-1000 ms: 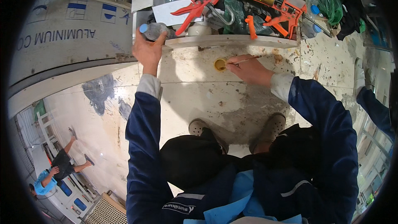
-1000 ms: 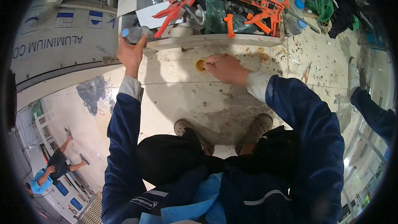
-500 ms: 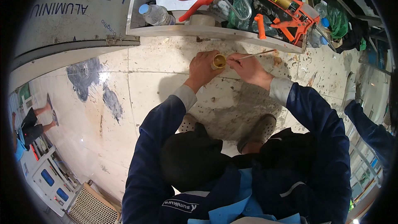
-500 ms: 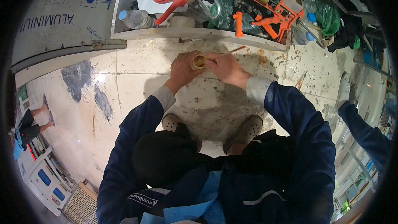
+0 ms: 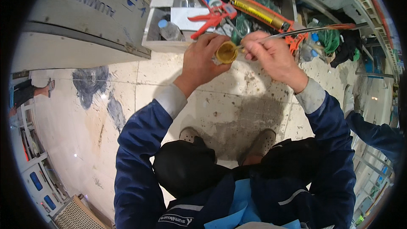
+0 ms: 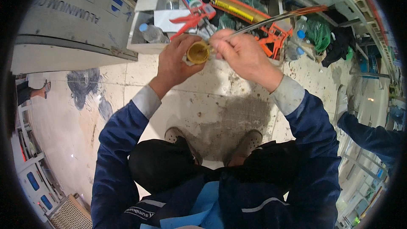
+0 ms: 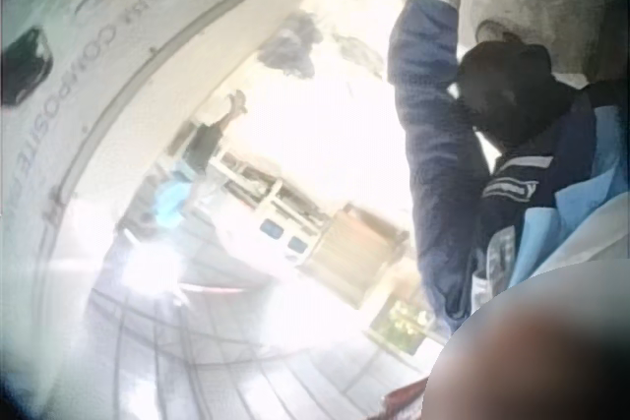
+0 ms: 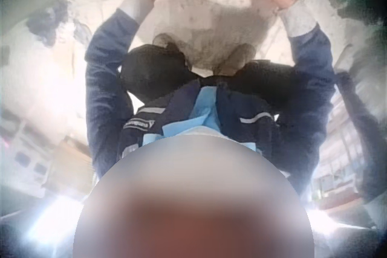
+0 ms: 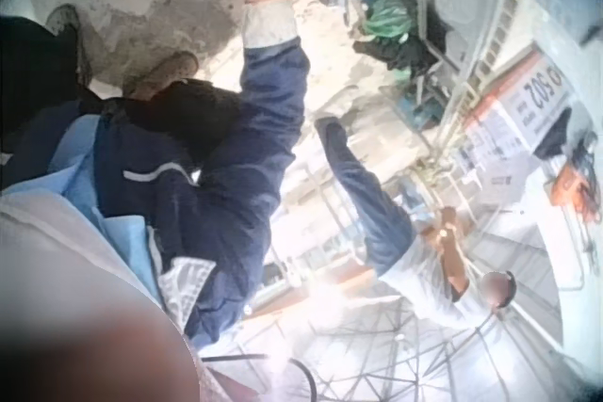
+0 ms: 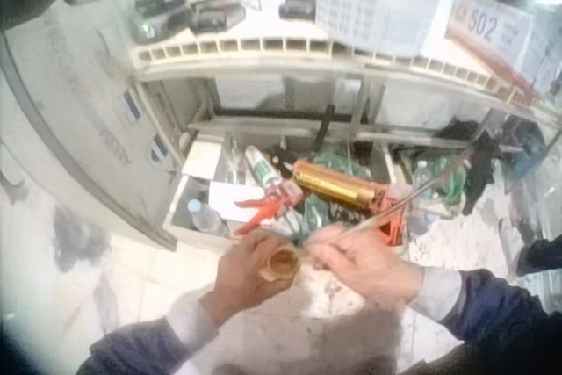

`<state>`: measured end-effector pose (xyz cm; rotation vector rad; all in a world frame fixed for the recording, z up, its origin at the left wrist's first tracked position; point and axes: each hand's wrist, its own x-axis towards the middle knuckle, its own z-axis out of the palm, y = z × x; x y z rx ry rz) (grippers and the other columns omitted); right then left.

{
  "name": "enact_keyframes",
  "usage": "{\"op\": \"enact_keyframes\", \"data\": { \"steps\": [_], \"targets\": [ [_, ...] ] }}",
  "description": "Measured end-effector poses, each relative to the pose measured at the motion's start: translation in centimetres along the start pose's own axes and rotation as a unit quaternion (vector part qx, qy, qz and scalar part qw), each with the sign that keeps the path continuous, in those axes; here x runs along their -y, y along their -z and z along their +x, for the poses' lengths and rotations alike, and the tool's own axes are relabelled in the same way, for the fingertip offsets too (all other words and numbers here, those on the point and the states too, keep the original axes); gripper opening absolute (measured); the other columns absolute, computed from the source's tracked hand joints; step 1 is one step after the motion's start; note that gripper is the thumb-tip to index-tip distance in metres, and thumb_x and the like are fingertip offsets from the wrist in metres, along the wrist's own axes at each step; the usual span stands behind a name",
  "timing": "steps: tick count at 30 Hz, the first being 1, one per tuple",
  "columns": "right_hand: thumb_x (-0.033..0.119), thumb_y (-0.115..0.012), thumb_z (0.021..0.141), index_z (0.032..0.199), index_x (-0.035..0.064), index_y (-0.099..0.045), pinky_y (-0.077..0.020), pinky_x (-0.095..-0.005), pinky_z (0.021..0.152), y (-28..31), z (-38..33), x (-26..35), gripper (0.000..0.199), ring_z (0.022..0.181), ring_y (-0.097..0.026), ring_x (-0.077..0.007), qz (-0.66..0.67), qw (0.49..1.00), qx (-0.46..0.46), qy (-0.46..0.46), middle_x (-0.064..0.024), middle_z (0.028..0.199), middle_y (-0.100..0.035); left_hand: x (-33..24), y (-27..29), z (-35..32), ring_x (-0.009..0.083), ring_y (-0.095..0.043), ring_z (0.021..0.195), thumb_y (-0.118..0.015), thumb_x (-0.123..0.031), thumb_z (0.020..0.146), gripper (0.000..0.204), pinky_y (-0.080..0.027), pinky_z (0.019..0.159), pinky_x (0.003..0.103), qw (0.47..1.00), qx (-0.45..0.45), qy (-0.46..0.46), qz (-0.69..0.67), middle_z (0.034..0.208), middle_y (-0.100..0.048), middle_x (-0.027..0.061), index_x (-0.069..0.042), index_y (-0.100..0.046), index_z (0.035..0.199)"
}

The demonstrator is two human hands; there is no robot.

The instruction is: The person sits on the floor and uses a thin stick to stir a yellow paste inside a small yellow container. They briefly pick up a water bottle and pour liquid into the container, then continue stirring the mixture.

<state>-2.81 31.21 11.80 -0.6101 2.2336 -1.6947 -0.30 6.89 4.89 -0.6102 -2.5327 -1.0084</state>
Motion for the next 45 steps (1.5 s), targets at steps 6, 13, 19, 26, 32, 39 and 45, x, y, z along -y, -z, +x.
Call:
{"op": "enact_keyframes", "data": {
  "steps": [6, 13, 19, 26, 32, 39, 45],
  "targets": [
    [0.019, -0.059, 0.11, 0.102, -0.0092, -0.07, -0.0575, -0.0337, 0.074, 5.6, 2.1, 7.7, 0.031, 0.079, -0.071, -0.0208, -0.185, 0.971, -0.132, 0.069, -0.0107, 0.099, -0.071, -3.8, 2.7, 12.6, 0.0331, -0.071, 0.114, -0.091, -0.024, 0.075, 0.062, -0.059, 0.094, 0.043, 0.991, -0.003, -0.128, -0.035, 0.129, -0.071, 0.0095, -0.015, -0.069, 0.132],
    [0.019, -0.061, 0.109, 0.095, -0.0085, -0.072, -0.0606, -0.0376, 0.078, 8.6, -1.2, 7.9, 0.033, 0.082, -0.077, -0.0248, -0.258, 0.928, -0.258, 0.078, -0.012, 0.089, -0.076, -7.7, -2.3, 14.9, 0.0369, -0.071, 0.114, -0.09, -0.028, 0.076, 0.064, -0.059, 0.093, 0.046, 0.985, -0.03, -0.106, -0.135, 0.129, -0.069, 0.0101, -0.017, -0.067, 0.135],
    [0.016, -0.059, 0.112, 0.104, -0.0103, -0.072, -0.0604, -0.0292, 0.072, 8.9, -3.2, 6.3, 0.031, 0.083, -0.074, -0.0154, -0.221, 0.957, -0.184, -0.021, -0.0079, 0.11, -0.073, -7.1, -3.9, 14.2, 0.0359, -0.071, 0.111, -0.09, -0.031, 0.078, 0.06, -0.058, 0.092, 0.047, 0.985, -0.009, -0.119, -0.126, 0.126, -0.07, 0.0091, -0.018, -0.069, 0.133],
    [0.02, -0.059, 0.11, 0.098, -0.0063, -0.071, -0.0553, -0.0409, 0.071, 8.3, -3.1, 6.6, 0.031, 0.078, -0.074, -0.0306, -0.35, 0.912, -0.215, 0.012, -0.0169, 0.094, -0.072, -7.1, -4.4, 13.5, 0.0344, -0.068, 0.114, -0.09, -0.031, 0.075, 0.062, -0.054, 0.097, 0.047, 0.983, -0.005, -0.148, -0.106, 0.122, -0.071, 0.0093, -0.015, -0.068, 0.131],
    [0.02, -0.059, 0.11, 0.1, -0.0087, -0.071, -0.0591, -0.0354, 0.075, 7.7, -2.9, 6.0, 0.033, 0.08, -0.075, -0.0262, -0.147, 0.956, -0.248, 0.061, -0.0138, 0.098, -0.074, -7.0, -4.7, 13.7, 0.0352, -0.067, 0.115, -0.091, -0.028, 0.075, 0.062, -0.053, 0.098, 0.047, 0.978, -0.021, -0.149, -0.142, 0.122, -0.071, 0.0102, -0.013, -0.068, 0.131],
    [0.018, -0.061, 0.108, 0.091, -0.0102, -0.072, -0.058, -0.0389, 0.074, 8.3, -3.1, 6.2, 0.035, 0.08, -0.073, -0.0343, -0.293, 0.923, -0.242, 0.055, -0.0163, 0.101, -0.076, -7.1, -4.5, 13.4, 0.035, -0.067, 0.113, -0.09, -0.026, 0.076, 0.062, -0.053, 0.098, 0.047, 0.982, -0.005, -0.136, -0.129, 0.121, -0.071, 0.0111, -0.013, -0.068, 0.131],
    [0.019, -0.062, 0.107, 0.089, -0.0083, -0.072, -0.0567, -0.0428, 0.074, 8.4, -3.3, 6.1, 0.034, 0.082, -0.073, -0.0393, -0.29, 0.935, -0.201, 0.033, -0.0187, 0.1, -0.076, -7.1, -4.6, 13.2, 0.0346, -0.067, 0.113, -0.091, -0.026, 0.076, 0.063, -0.053, 0.096, 0.048, 0.983, 0.016, -0.138, -0.119, 0.12, -0.07, 0.01, -0.016, -0.067, 0.134]
  ]
}}
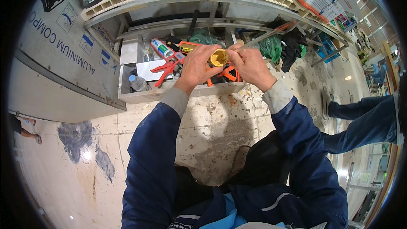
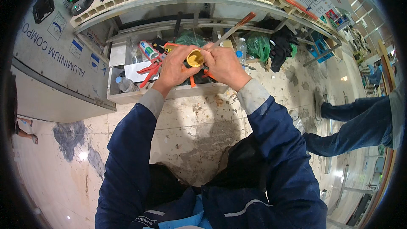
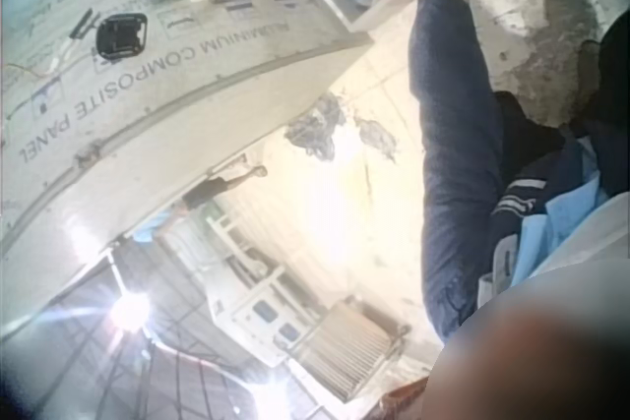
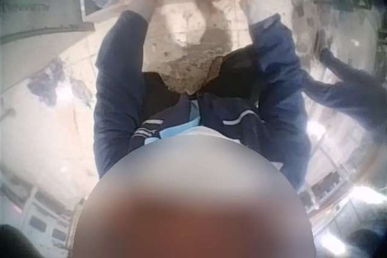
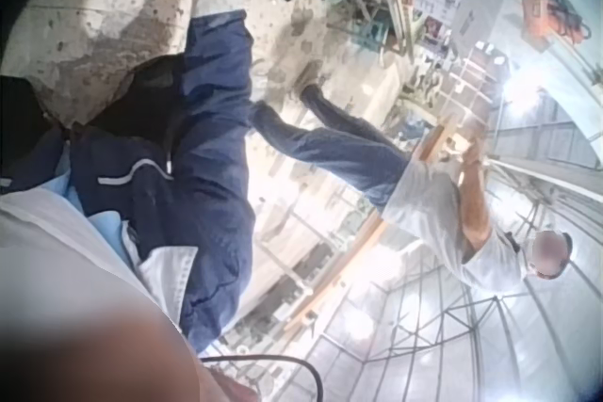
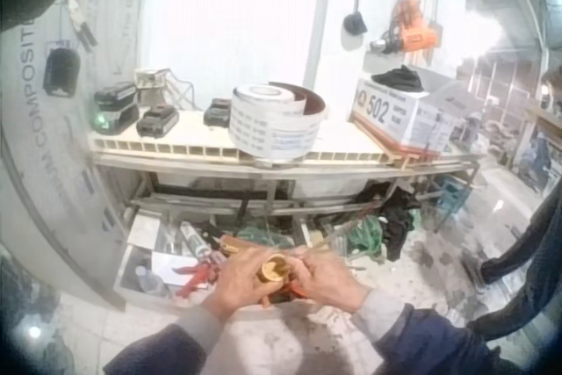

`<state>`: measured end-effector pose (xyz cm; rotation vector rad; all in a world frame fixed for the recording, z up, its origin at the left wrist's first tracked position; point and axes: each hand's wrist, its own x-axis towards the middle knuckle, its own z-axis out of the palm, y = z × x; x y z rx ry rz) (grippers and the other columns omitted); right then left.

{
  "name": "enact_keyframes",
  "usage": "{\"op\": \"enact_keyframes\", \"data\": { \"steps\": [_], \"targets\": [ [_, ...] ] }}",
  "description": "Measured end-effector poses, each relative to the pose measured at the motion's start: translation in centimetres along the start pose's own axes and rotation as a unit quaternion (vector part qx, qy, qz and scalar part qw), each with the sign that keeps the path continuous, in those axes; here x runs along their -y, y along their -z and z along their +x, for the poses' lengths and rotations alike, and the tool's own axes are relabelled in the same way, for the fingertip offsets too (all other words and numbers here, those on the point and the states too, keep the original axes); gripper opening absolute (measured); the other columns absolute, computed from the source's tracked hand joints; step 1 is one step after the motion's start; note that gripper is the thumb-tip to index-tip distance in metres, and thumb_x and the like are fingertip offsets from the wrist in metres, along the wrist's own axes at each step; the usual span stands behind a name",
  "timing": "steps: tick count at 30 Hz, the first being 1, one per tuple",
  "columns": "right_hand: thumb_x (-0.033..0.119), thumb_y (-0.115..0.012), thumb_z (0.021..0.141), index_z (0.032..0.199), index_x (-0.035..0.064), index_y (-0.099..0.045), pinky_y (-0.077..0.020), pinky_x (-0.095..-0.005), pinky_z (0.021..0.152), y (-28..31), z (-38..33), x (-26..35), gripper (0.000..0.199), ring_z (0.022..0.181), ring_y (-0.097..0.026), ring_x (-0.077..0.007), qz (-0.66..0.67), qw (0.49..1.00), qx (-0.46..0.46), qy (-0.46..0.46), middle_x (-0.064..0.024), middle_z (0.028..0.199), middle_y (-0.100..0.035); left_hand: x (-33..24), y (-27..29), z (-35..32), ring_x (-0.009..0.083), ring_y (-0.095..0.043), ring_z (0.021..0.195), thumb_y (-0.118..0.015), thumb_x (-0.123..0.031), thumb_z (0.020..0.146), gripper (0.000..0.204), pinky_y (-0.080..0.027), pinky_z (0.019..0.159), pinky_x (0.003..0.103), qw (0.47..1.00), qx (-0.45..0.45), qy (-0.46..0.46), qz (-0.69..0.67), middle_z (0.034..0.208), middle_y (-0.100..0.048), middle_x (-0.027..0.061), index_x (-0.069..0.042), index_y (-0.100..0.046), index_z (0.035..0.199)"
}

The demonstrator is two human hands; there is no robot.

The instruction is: The person sits on the floor and uses a thin stick to stir a yellow paste inside a small yellow container. They briefly pick up a water bottle and pour liquid into the container, then continue stirring the mixture.

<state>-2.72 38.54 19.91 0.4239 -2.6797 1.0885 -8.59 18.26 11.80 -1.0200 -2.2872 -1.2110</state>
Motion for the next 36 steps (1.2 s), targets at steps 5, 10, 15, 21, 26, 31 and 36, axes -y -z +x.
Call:
{"op": "enact_keyframes", "data": {
  "steps": [5, 10, 15, 21, 26, 31, 36],
  "targets": [
    [0.021, -0.062, 0.107, 0.094, -0.005, -0.073, -0.0565, -0.0449, 0.073, 0.0, 0.0, 0.3, 0.031, 0.081, -0.072, -0.0414, 0.019, 0.998, -0.046, 0.031, -0.0193, 0.093, -0.075, -0.2, 0.5, -0.1, 0.0359, -0.068, 0.113, -0.09, -0.027, 0.078, 0.062, -0.054, 0.097, 0.048, 1.0, -0.009, 0.003, 0.027, 0.119, -0.071, 0.0124, -0.013, -0.067, 0.134],
    [0.023, -0.062, 0.108, 0.103, -0.0015, -0.073, -0.0567, -0.0439, 0.07, -1.2, -0.2, 0.4, 0.027, 0.075, -0.072, -0.0379, -0.052, 0.998, -0.02, -0.026, -0.0199, 0.083, -0.072, -0.6, 0.5, -0.5, 0.0355, -0.068, 0.114, -0.09, -0.028, 0.078, 0.063, -0.054, 0.097, 0.048, 0.998, 0.002, 0.007, 0.056, 0.12, -0.071, 0.0123, -0.014, -0.067, 0.134],
    [0.021, -0.061, 0.109, 0.106, -0.0014, -0.072, -0.0562, -0.0373, 0.068, -2.8, -0.2, 0.1, 0.025, 0.074, -0.073, -0.0201, 0.189, 0.975, -0.013, -0.118, -0.0121, 0.087, -0.072, -0.3, 0.4, -1.0, 0.0343, -0.067, 0.117, -0.091, -0.027, 0.075, 0.065, -0.053, 0.099, 0.049, 0.998, 0.007, 0.053, 0.042, 0.12, -0.07, 0.0108, -0.017, -0.066, 0.135],
    [0.02, -0.058, 0.113, 0.101, -0.0091, -0.073, -0.0597, -0.027, 0.065, -2.5, -0.1, -0.5, 0.034, 0.082, -0.075, -0.0142, 0.176, 0.98, 0.016, -0.092, -0.0066, 0.104, -0.072, 0.5, 1.0, -1.0, 0.0342, -0.066, 0.119, -0.091, -0.028, 0.078, 0.065, -0.053, 0.102, 0.048, 0.999, 0.011, 0.044, 0.016, 0.124, -0.071, 0.0111, -0.017, -0.067, 0.137],
    [0.018, -0.06, 0.112, 0.106, -0.009, -0.073, -0.0613, -0.0301, 0.074, -2.1, 0.1, -1.1, 0.031, 0.086, -0.075, -0.0168, 0.032, 0.999, -0.008, 0.019, -0.0057, 0.113, -0.072, 1.2, 0.9, -1.2, 0.0342, -0.067, 0.119, -0.091, -0.032, 0.08, 0.065, -0.052, 0.102, 0.047, 0.999, 0.023, 0.03, 0.038, 0.125, -0.072, 0.0115, -0.016, -0.067, 0.139],
    [0.018, -0.06, 0.11, 0.109, -0.0078, -0.073, -0.0594, -0.0324, 0.079, -2.3, -0.1, -1.1, 0.029, 0.089, -0.075, -0.0208, 0.105, 0.993, 0.039, -0.026, -0.0087, 0.107, -0.074, 1.5, 0.9, -1.3, 0.0343, -0.064, 0.123, -0.09, -0.033, 0.081, 0.066, -0.051, 0.105, 0.048, 0.998, 0.025, 0.032, 0.041, 0.129, -0.069, 0.0109, -0.017, -0.066, 0.141],
    [0.022, -0.06, 0.105, 0.105, -0.0047, -0.072, -0.0561, -0.0385, 0.08, -2.4, 0.0, -1.2, 0.029, 0.083, -0.072, -0.0271, 0.154, 0.988, 0.015, -0.014, -0.0125, 0.095, -0.075, 1.8, 0.8, -1.4, 0.0337, -0.064, 0.123, -0.088, -0.031, 0.082, 0.064, -0.051, 0.104, 0.047, 0.998, 0.033, 0.035, 0.046, 0.129, -0.068, 0.0104, -0.018, -0.066, 0.141]
  ]
}}
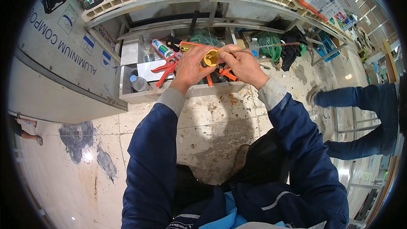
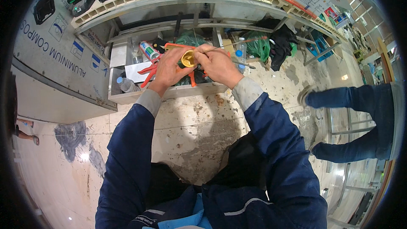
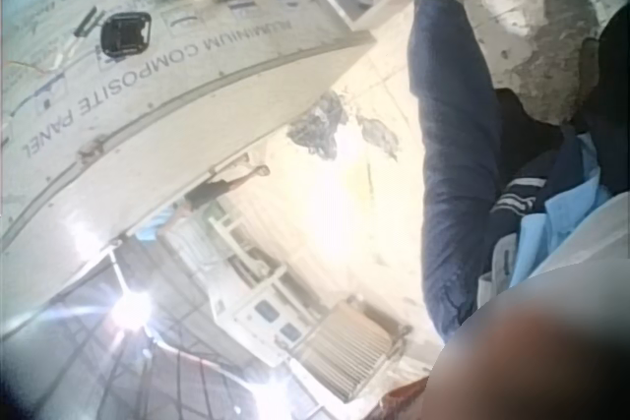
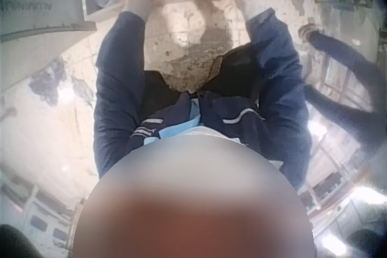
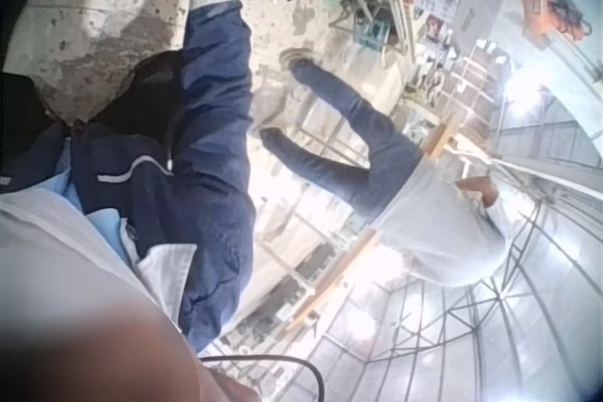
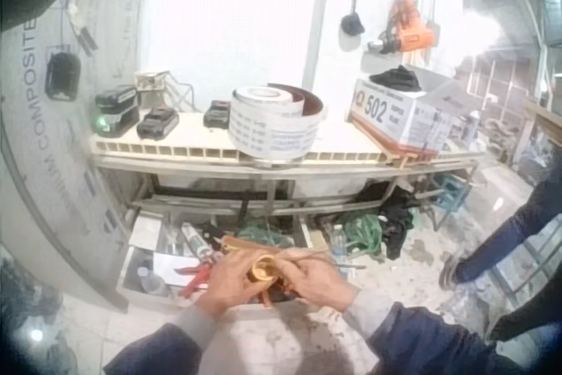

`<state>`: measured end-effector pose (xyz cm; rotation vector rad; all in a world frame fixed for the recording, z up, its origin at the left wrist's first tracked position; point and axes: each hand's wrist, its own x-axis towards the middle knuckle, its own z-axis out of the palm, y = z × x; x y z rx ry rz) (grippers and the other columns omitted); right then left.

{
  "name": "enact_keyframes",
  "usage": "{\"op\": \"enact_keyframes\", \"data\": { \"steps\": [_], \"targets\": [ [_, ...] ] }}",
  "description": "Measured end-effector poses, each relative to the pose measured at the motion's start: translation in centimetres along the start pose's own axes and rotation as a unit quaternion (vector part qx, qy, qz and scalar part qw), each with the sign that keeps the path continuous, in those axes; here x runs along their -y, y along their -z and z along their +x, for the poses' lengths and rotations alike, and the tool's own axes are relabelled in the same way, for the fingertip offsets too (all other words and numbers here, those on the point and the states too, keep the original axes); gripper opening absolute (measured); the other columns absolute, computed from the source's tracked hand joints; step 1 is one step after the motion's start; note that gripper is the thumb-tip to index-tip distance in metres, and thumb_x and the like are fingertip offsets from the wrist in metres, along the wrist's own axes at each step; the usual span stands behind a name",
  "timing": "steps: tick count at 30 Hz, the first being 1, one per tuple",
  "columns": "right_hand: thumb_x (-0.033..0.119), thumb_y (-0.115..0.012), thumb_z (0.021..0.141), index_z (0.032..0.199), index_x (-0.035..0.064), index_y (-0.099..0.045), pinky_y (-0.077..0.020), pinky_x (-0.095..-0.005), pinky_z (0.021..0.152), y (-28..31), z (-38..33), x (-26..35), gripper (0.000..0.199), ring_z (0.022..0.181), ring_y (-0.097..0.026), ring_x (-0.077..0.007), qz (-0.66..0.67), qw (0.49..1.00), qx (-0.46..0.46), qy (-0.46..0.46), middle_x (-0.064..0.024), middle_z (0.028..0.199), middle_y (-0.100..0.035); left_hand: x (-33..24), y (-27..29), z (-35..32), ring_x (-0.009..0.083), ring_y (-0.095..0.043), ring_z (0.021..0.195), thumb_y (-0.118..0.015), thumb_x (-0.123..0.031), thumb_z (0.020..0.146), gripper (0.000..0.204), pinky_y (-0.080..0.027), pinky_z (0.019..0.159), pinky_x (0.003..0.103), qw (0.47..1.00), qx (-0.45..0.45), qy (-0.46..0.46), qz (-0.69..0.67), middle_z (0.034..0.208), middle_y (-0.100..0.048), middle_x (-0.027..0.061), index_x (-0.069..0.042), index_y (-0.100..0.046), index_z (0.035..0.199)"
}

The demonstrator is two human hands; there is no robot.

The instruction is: The person sits on the floor and uses a thin stick to stir a yellow paste inside a small yellow container. They briefly pick up a water bottle and pour liquid into the container, then continue stirring the mixture.

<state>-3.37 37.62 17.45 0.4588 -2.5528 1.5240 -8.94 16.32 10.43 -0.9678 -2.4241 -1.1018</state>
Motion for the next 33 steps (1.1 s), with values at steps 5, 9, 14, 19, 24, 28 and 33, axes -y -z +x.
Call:
{"op": "enact_keyframes", "data": {
  "steps": [5, 9, 14, 19, 24, 28, 33],
  "targets": [
    [0.021, -0.059, 0.109, 0.106, -0.0041, -0.071, -0.0567, -0.0334, 0.077, 0.36, 0.12, 0.07, 0.029, 0.084, -0.071, -0.0196, -0.051, 0.996, 0.026, -0.07, -0.0087, 0.097, -0.073, 0.17, -0.17, -0.12, 0.0336, -0.064, 0.121, -0.089, -0.029, 0.079, 0.065, -0.051, 0.103, 0.047, 1.0, -0.02, -0.014, 0.017, 0.126, -0.067, 0.0093, -0.019, -0.067, 0.14],
    [0.022, -0.057, 0.11, 0.107, -0.004, -0.07, -0.0548, -0.0319, 0.074, 0.42, 0.07, 0.35, 0.029, 0.081, -0.069, -0.017, -0.172, 0.984, 0.054, -0.011, -0.0078, 0.094, -0.072, -0.01, -0.35, -0.28, 0.0332, -0.064, 0.118, -0.091, -0.027, 0.076, 0.067, -0.052, 0.101, 0.047, 0.999, -0.003, 0.015, 0.033, 0.121, -0.066, 0.0085, -0.02, -0.068, 0.139],
    [0.024, -0.06, 0.106, 0.098, -0.0038, -0.068, -0.0546, -0.0447, 0.074, 0.33, -0.11, 0.6, 0.031, 0.08, -0.071, -0.0404, -0.149, 0.987, 0.012, -0.052, -0.0235, 0.088, -0.071, -0.28, -0.55, -0.48, 0.0332, -0.065, 0.111, -0.091, -0.027, 0.076, 0.065, -0.053, 0.094, 0.047, 0.999, -0.019, -0.002, 0.035, 0.115, -0.066, 0.0097, -0.02, -0.069, 0.137],
    [0.024, -0.06, 0.105, 0.102, -0.0041, -0.071, -0.054, -0.0436, 0.071, 0.61, 0.12, 0.35, 0.03, 0.075, -0.07, -0.038, -0.104, 0.994, -0.003, -0.028, -0.0212, 0.085, -0.071, -0.48, -0.64, -0.55, 0.033, -0.064, 0.111, -0.092, -0.029, 0.073, 0.068, -0.052, 0.094, 0.049, 0.999, 0.003, 0.016, 0.043, 0.115, -0.063, 0.0097, -0.021, -0.069, 0.137],
    [0.022, -0.06, 0.104, 0.101, -0.006, -0.071, -0.0542, -0.0421, 0.072, 0.72, 0.06, 0.3, 0.03, 0.076, -0.071, -0.0341, -0.128, 0.989, -0.015, -0.075, -0.0195, 0.089, -0.071, -0.67, -0.65, -0.59, 0.0328, -0.064, 0.113, -0.092, -0.03, 0.074, 0.068, -0.052, 0.095, 0.049, 0.998, 0.031, 0.041, 0.04, 0.116, -0.063, 0.0103, -0.02, -0.07, 0.138],
    [0.023, -0.06, 0.104, 0.096, -0.0079, -0.072, -0.0553, -0.0413, 0.074, 0.54, 0.02, 0.48, 0.034, 0.079, -0.072, -0.0355, -0.11, 0.994, 0.001, -0.009, -0.0176, 0.094, -0.073, -0.32, -0.7, -0.63, 0.0333, -0.063, 0.113, -0.091, -0.03, 0.076, 0.066, -0.053, 0.095, 0.049, 0.998, 0.012, 0.03, 0.049, 0.115, -0.063, 0.0109, -0.02, -0.07, 0.138],
    [0.021, -0.06, 0.104, 0.1, -0.0071, -0.074, -0.0559, -0.0397, 0.076, 1.05, 0.19, 0.07, 0.032, 0.084, -0.073, -0.0346, -0.18, 0.982, 0.029, -0.046, -0.0156, 0.095, -0.075, 0.05, -0.77, -0.88, 0.0346, -0.064, 0.107, -0.091, -0.03, 0.077, 0.063, -0.053, 0.09, 0.048, 0.998, -0.018, 0.02, 0.06, 0.11, -0.063, 0.0117, -0.02, -0.07, 0.136]
  ]
}}
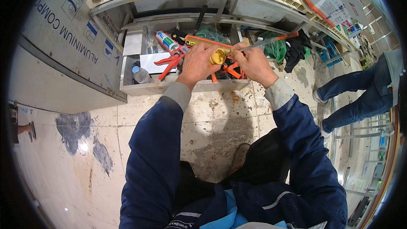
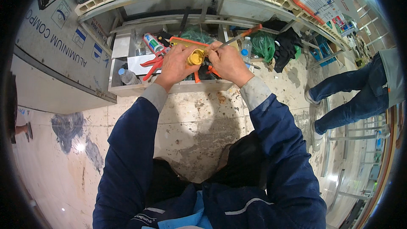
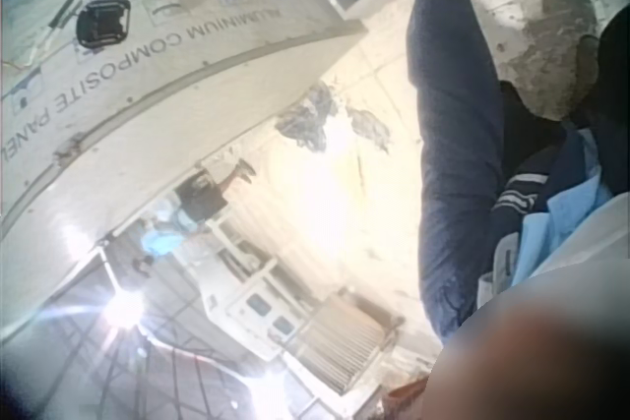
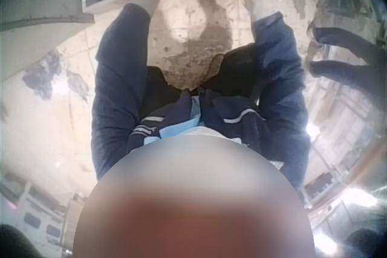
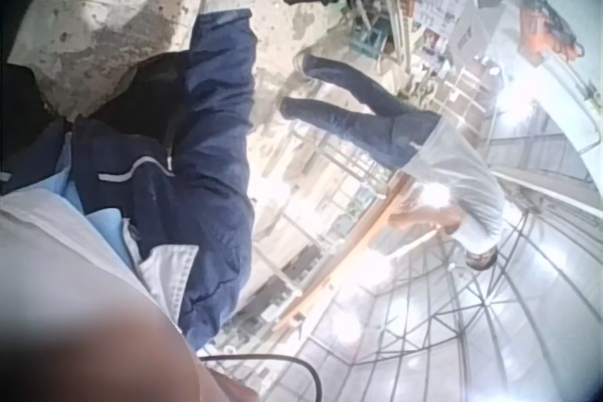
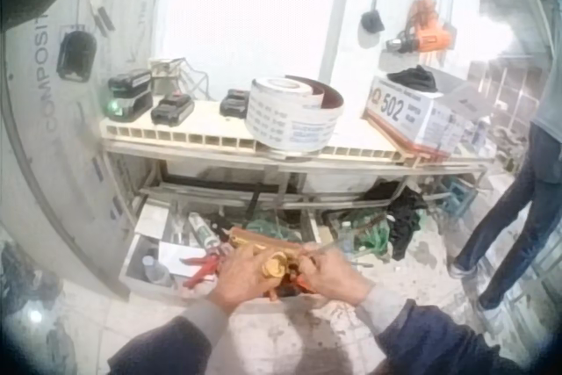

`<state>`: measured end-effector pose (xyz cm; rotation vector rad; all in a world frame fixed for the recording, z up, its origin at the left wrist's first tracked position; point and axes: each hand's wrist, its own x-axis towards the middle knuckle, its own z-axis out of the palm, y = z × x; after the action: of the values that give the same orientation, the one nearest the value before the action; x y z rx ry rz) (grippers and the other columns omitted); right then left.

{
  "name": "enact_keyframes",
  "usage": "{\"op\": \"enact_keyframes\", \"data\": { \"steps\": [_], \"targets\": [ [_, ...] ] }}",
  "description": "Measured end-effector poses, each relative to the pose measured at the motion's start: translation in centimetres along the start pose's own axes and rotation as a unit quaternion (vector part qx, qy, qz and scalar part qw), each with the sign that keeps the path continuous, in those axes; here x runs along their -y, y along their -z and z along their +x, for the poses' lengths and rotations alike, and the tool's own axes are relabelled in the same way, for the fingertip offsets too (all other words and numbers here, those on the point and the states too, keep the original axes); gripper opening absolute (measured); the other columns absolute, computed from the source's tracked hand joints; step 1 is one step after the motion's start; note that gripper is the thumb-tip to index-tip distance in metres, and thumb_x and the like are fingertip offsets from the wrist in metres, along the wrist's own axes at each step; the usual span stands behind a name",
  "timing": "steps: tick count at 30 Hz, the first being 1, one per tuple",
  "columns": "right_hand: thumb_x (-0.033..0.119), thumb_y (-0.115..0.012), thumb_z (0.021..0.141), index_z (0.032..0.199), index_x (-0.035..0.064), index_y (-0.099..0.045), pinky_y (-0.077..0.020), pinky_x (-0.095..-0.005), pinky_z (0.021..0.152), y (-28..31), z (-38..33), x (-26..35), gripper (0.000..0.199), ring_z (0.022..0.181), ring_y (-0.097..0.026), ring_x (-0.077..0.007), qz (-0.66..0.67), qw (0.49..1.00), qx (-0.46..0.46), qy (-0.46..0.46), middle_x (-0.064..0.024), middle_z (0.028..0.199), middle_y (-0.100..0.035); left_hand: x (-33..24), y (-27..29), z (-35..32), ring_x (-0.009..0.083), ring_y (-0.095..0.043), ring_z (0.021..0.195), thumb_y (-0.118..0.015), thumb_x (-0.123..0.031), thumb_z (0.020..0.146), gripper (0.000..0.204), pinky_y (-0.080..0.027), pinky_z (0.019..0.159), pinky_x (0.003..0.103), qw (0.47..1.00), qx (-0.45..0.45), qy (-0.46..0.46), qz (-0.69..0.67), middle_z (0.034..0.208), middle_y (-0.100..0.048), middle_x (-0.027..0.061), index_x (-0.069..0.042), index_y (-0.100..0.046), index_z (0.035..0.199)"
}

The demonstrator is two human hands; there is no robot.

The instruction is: The person sits on the floor and uses a thin stick to stir a yellow paste inside a small yellow container. They briefly pick up a water bottle and pour liquid into the container, then continue stirring the mixture.

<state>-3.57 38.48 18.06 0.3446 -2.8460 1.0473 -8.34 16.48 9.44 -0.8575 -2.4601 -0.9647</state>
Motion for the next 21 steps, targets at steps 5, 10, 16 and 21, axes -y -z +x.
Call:
{"op": "enact_keyframes", "data": {
  "steps": [5, 10, 16, 21],
  "targets": [
    [0.017, -0.06, 0.103, 0.102, -0.0076, -0.074, -0.0559, -0.0401, 0.072, -1.2, 0.1, -0.2, 0.028, 0.075, -0.07, -0.031, 0.099, 0.992, -0.037, 0.066, -0.0163, 0.093, -0.075, 0.1, 0.1, 0.1, 0.0348, -0.064, 0.106, -0.09, -0.032, 0.078, 0.062, -0.052, 0.09, 0.048, 1.0, 0.018, 0.004, 0.021, 0.11, -0.063, 0.0123, -0.02, -0.07, 0.135],
    [0.014, -0.056, 0.104, 0.107, -0.0067, -0.073, -0.0566, -0.0351, 0.072, 0.5, -0.1, 0.5, 0.027, 0.077, -0.07, -0.0239, 0.049, 0.999, 0.011, 0.005, -0.0142, 0.095, -0.075, -0.2, 0.4, 0.0, 0.0355, -0.064, 0.107, -0.09, -0.034, 0.078, 0.064, -0.052, 0.092, 0.049, 0.999, 0.032, 0.024, 0.027, 0.111, -0.064, 0.0134, -0.019, -0.07, 0.136],
    [0.015, -0.056, 0.102, 0.104, -0.0046, -0.075, -0.0548, -0.0365, 0.07, 0.2, -0.3, 0.8, 0.027, 0.072, -0.068, -0.026, 0.08, 0.996, -0.022, 0.022, -0.0159, 0.089, -0.073, -0.2, 0.7, 0.0, 0.0357, -0.064, 0.108, -0.09, -0.034, 0.078, 0.065, -0.051, 0.093, 0.05, 0.998, 0.037, 0.018, 0.048, 0.112, -0.064, 0.0139, -0.019, -0.069, 0.137],
    [0.013, -0.055, 0.11, 0.122, -0.0061, -0.07, -0.0613, -0.0301, 0.082, 0.4, -0.1, 0.0, 0.028, 0.096, -0.076, -0.0172, 0.062, 0.996, 0.048, -0.04, -0.0105, 0.108, -0.077, -0.2, 0.7, 0.0, 0.0347, -0.064, 0.109, -0.09, -0.032, 0.078, 0.063, -0.051, 0.094, 0.049, 0.996, 0.064, 0.048, 0.043, 0.111, -0.064, 0.0131, -0.019, -0.069, 0.137]
  ]
}}
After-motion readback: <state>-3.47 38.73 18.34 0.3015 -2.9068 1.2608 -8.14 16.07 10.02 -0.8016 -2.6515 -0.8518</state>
